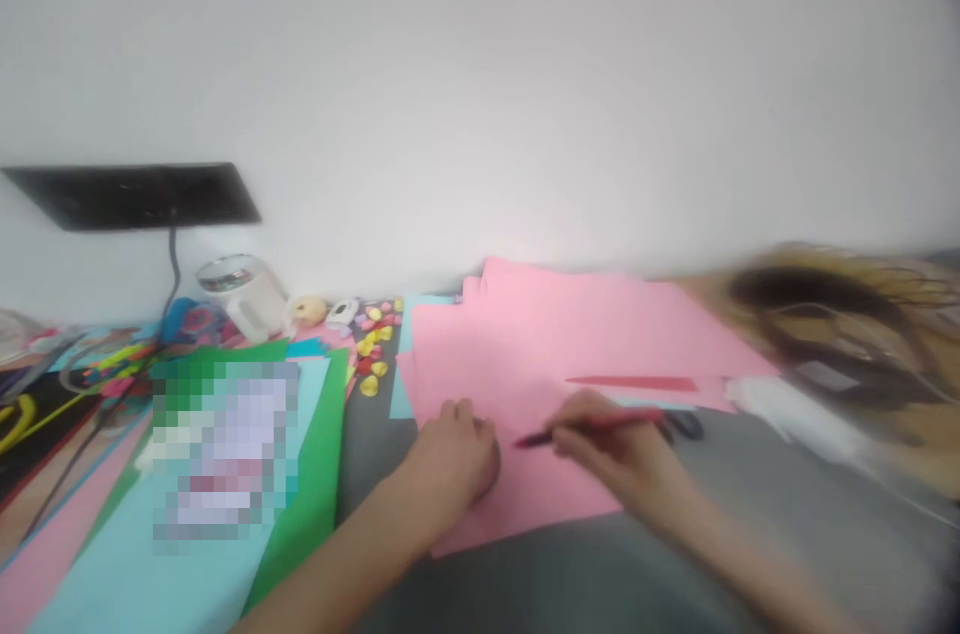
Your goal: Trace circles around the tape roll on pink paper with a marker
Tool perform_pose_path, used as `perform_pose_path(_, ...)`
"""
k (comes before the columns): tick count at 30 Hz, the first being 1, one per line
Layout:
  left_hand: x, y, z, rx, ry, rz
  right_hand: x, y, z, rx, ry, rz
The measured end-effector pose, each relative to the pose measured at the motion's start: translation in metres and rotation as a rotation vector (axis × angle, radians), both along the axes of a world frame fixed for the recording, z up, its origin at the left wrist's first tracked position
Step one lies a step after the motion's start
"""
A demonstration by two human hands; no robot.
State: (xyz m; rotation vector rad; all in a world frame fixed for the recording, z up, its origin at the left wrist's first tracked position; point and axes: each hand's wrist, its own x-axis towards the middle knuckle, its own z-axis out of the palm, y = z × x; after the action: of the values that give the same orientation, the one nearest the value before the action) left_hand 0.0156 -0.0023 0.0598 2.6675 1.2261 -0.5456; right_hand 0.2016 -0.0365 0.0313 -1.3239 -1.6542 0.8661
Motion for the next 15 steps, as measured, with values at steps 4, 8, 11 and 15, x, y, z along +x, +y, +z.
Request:
perform_pose_path(4,0.005,0.000,-0.010,0.039,-0.003,0.025,-0.013,0.045,0.018,-0.173,0.217,0.041)
perform_pose_path(8,0.008,0.003,-0.022,0.098,0.026,-0.016,-0.056,0.067,0.032,-0.139,0.047,0.290)
perform_pose_path(11,0.008,0.004,-0.028,0.140,0.046,-0.046,-0.086,0.079,0.035,-0.153,-0.142,0.440)
perform_pose_path(15,0.008,0.002,-0.036,0.152,0.055,-0.010,-0.112,0.095,0.036,-0.095,-0.423,0.542)
